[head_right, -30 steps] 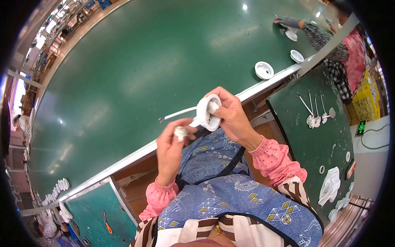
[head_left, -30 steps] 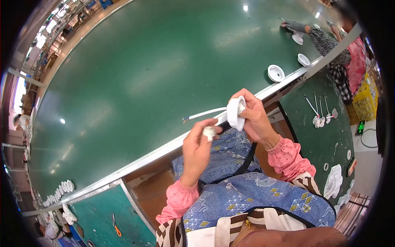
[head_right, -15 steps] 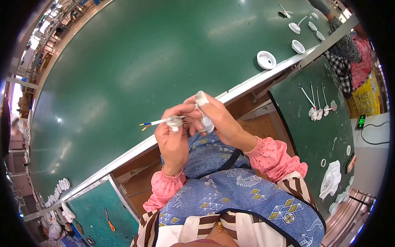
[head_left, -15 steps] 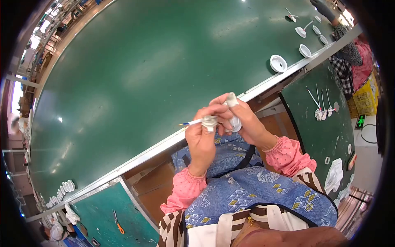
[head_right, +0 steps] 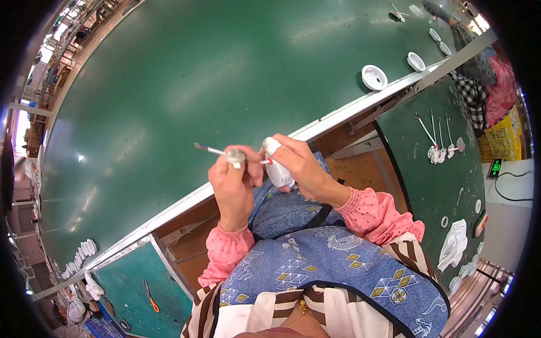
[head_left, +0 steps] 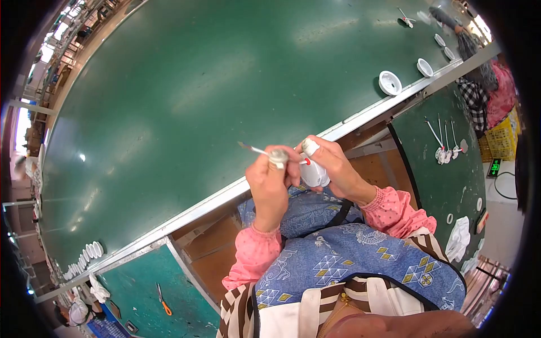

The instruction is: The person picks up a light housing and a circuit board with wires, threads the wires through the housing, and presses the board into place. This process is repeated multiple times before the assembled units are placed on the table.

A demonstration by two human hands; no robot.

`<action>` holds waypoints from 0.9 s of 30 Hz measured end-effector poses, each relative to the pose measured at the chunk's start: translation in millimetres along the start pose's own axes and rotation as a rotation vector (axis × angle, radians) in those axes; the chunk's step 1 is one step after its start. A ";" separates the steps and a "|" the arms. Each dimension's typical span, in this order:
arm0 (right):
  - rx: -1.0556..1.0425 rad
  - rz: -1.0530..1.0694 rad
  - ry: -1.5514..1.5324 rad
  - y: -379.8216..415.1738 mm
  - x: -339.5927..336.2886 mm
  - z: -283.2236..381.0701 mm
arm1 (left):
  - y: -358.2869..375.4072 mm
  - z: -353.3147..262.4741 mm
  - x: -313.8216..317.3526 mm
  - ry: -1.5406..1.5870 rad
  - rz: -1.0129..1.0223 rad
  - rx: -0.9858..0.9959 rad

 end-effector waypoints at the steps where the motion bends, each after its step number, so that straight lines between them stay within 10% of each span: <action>1: -0.004 -0.009 0.026 -3.1 -2.5 1.2 | 5.0 -6.7 5.8 -0.173 0.013 0.118; 4: -0.162 -0.035 0.076 -14.0 -6.1 -2.0 | 20.0 -17.6 26.6 -0.528 0.069 0.443; 13: -0.071 0.119 -0.069 -13.1 5.0 2.2 | -0.2 -9.3 2.2 0.046 0.123 0.166; 27: 0.095 0.062 -0.156 -23.5 -2.4 -8.1 | 1.7 -16.6 -4.4 -0.544 -0.080 0.259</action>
Point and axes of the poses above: each hand's wrist, its own y-axis away from the middle knuckle, its own x-axis out of the palm, z = x × y, the point moved 5 cm from there along -y, towards the middle knuckle, and after that the axes turned 3 degrees about -y, right-handed, at the moved point
